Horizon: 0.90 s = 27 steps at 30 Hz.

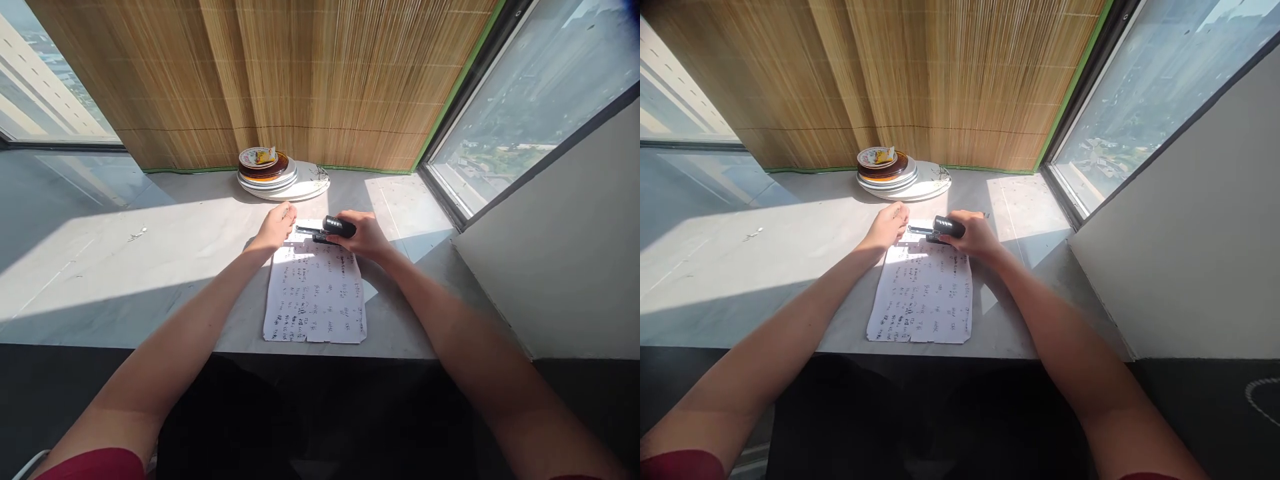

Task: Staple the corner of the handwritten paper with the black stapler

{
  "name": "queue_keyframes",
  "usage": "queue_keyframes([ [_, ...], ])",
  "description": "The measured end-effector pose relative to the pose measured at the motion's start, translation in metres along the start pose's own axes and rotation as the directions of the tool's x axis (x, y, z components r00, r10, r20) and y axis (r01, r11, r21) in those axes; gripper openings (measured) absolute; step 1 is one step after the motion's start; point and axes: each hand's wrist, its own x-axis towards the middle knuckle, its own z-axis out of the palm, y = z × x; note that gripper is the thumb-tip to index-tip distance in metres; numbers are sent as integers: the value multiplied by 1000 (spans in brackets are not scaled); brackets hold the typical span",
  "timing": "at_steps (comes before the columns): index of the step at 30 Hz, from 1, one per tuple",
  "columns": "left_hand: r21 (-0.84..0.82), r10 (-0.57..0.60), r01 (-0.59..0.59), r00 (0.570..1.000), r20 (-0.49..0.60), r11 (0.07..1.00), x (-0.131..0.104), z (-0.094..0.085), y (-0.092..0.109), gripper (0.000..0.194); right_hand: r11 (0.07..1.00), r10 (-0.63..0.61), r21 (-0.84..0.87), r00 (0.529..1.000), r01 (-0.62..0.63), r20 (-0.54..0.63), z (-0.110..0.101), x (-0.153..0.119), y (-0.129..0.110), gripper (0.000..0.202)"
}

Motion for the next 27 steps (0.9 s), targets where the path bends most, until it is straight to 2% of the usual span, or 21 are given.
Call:
queue_keyframes([
  [2,-184,-72,81,996,56,980,-1,2,2,46,1000,-11,3,1000,11,1,0,0,0,26],
  [5,-271,-69,99,991,117,957,-3,2,7,52,1000,1,-5,1000,-1,10,-2,0,-1,26],
  [11,-329,-17,31,999,45,944,-4,2,11,60,1000,8,-17,1000,-7,23,-4,-1,-5,24],
  [15,-423,-96,111,994,56,900,-5,3,18,50,1000,-1,-29,1000,1,27,-3,-1,-5,25],
  [17,-446,-103,115,993,51,887,-7,4,22,43,999,10,-43,999,-9,34,-4,-1,-5,25],
  [22,-312,-22,27,1000,20,950,-8,4,21,36,998,11,-61,999,-9,31,-5,-1,-5,25],
  [25,-129,26,-25,1000,3,991,-8,2,16,29,997,24,-76,999,-21,35,-7,-1,-7,25],
  [27,18,97,-97,995,2,995,-9,1,15,24,996,27,-80,999,-25,31,-8,-1,-7,25],
])
